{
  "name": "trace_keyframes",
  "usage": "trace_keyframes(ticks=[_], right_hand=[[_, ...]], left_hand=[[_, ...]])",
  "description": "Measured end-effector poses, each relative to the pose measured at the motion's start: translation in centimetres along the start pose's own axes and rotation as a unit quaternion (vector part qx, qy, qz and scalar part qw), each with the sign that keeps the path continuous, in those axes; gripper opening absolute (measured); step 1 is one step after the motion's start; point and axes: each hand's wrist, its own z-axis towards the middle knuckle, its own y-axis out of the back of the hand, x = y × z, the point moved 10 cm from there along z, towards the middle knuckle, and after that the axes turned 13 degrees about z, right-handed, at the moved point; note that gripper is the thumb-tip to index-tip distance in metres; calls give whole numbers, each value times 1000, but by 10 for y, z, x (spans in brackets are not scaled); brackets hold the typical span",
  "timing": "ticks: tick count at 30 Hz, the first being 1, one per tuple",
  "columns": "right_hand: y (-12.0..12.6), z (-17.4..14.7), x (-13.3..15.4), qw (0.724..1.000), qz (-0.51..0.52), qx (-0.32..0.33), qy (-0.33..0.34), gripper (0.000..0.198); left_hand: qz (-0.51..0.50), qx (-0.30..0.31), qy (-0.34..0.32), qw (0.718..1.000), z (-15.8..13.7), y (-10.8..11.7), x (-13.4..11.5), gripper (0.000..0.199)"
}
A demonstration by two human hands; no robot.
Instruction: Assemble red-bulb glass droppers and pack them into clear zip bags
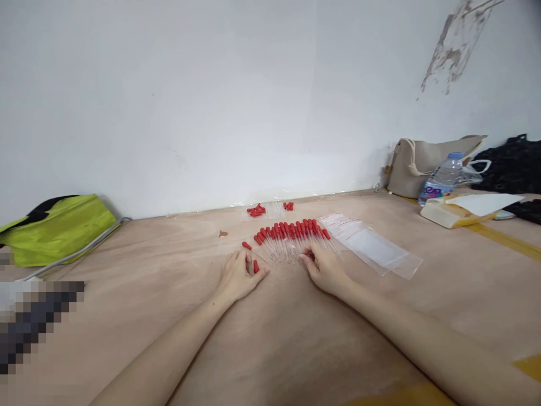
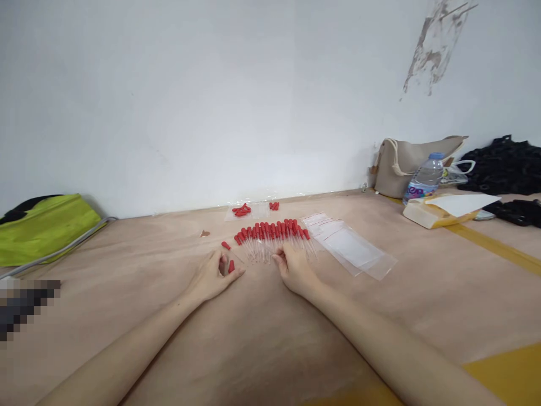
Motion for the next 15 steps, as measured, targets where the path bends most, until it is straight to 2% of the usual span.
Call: trace_keyframes(ticks=[3, 7, 11, 15], right_hand=[[-6, -4, 10, 999, -30, 12, 43, 12], [-10, -7, 19, 995, -33, 34, 89, 25], [-10, -9, 23, 995, -12, 49, 82, 22], [-15, -10, 31, 993, -6, 74, 88, 20]], left_hand=[[-5, 1, -12, 1000, -2, -3, 2, 33], [-35, 12, -26, 999, -2, -2, 4, 26], [-112, 13, -78, 991, -7, 3, -9, 19], [-161, 0, -125, 979, -14, 9, -27, 21]])
